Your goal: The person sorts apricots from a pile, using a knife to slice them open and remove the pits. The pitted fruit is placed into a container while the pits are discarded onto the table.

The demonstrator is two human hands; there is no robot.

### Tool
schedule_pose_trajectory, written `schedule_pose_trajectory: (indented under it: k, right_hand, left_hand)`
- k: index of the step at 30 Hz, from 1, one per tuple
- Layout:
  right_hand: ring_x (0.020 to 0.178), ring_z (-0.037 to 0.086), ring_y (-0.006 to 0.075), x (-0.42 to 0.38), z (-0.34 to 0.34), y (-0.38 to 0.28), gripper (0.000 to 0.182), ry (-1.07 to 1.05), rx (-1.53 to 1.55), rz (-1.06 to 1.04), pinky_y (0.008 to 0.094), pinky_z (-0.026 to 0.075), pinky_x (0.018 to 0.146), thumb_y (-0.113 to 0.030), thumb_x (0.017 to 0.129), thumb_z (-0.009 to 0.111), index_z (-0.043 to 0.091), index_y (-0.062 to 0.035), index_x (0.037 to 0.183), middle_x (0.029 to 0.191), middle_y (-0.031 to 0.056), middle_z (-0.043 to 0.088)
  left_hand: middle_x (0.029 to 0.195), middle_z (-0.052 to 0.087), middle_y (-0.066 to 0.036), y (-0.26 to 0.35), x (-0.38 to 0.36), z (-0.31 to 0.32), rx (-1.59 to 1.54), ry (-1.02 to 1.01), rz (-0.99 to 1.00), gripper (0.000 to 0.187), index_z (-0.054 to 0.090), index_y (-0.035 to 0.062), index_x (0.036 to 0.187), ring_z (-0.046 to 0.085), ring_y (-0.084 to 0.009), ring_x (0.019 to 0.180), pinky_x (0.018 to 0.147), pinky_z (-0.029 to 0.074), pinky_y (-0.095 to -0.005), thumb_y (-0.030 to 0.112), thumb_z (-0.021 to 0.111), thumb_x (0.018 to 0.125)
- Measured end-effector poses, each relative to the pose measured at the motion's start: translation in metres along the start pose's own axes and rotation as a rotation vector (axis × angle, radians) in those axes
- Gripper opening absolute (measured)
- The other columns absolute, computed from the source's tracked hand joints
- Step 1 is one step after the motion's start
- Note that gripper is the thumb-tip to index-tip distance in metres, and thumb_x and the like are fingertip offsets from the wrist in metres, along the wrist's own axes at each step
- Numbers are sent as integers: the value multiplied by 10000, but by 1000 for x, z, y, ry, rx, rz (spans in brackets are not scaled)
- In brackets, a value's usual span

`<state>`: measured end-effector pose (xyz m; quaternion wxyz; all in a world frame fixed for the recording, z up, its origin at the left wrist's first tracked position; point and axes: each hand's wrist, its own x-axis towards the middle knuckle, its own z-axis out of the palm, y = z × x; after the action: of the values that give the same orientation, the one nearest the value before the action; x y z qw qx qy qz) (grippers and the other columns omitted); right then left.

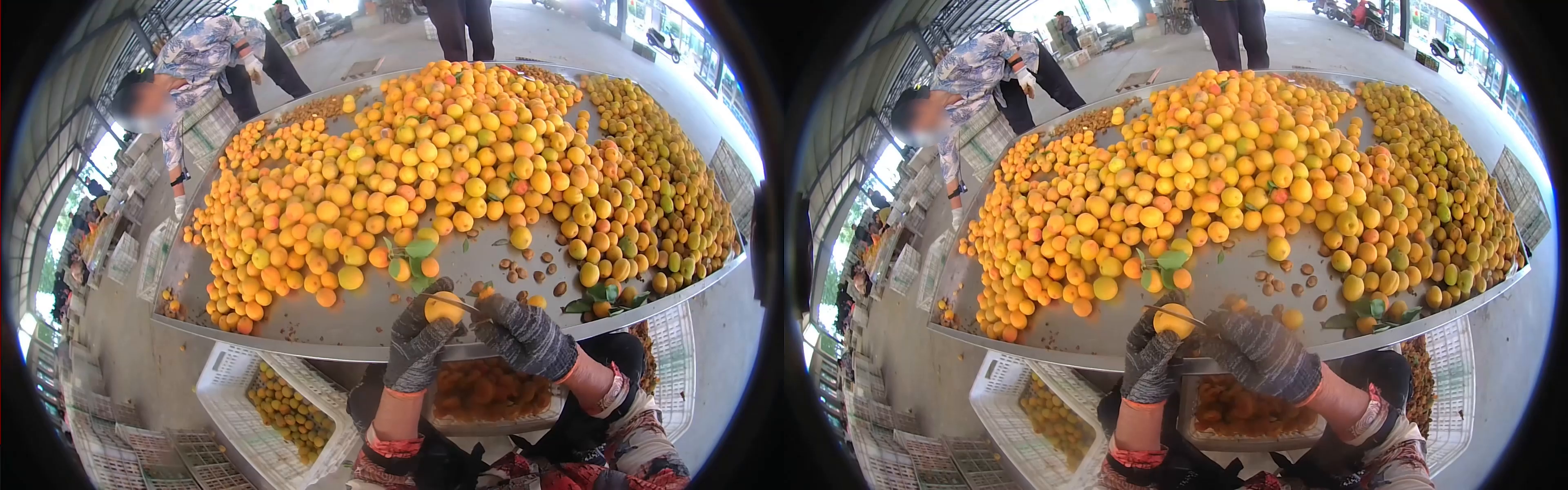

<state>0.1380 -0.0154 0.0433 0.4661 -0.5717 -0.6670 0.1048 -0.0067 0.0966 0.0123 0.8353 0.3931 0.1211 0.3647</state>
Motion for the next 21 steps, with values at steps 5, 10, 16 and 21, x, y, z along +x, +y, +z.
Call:
schedule_pose_trajectory:
  k: [5, 10, 16, 21]
  right_hand:
    - [783, 576, 307, -7, 7, 3, 327, 47, -79, 15, 371, 455, 655, -45, 754, 616, 527, -26, 1067, 897, 142, 586]
    - [823, 573, 312, -9, 15, 5, 328, 12, -125, 74, 372, 446, 699, -57, 769, 606, 519, -22, 1083, 949, 144, 582]
    - [873, 572, 304, -8, 9, 8, 295, -41, 25, 161, 355, 454, 748, -23, 784, 583, 523, -1, 1072, 981, 155, 574]
    - [895, 572, 301, -5, 27, 10, 365, 86, -74, 86, 355, 471, 737, -25, 770, 590, 507, -4, 1125, 1024, 159, 572]
  left_hand:
    - [1201, 493, -97, 4, -2, -1, 72, 27, -104, 470, 461, 7, 1212, 531, -156, 983, 761, 503, -271, 13, 620, 771]
    - [1160, 512, -82, 2, -2, 7, 180, 49, -70, 462, 464, -7, 1204, 528, -130, 968, 768, 477, -230, 8, 620, 769]
    - [1046, 547, -62, 11, 0, 13, 287, 56, -81, 405, 478, -16, 1170, 543, -109, 847, 709, 468, -223, 63, 611, 795]
    - [991, 562, -52, -6, -1, 32, 292, 289, -53, 348, 489, -16, 1141, 530, -98, 819, 694, 450, -216, 177, 553, 858]
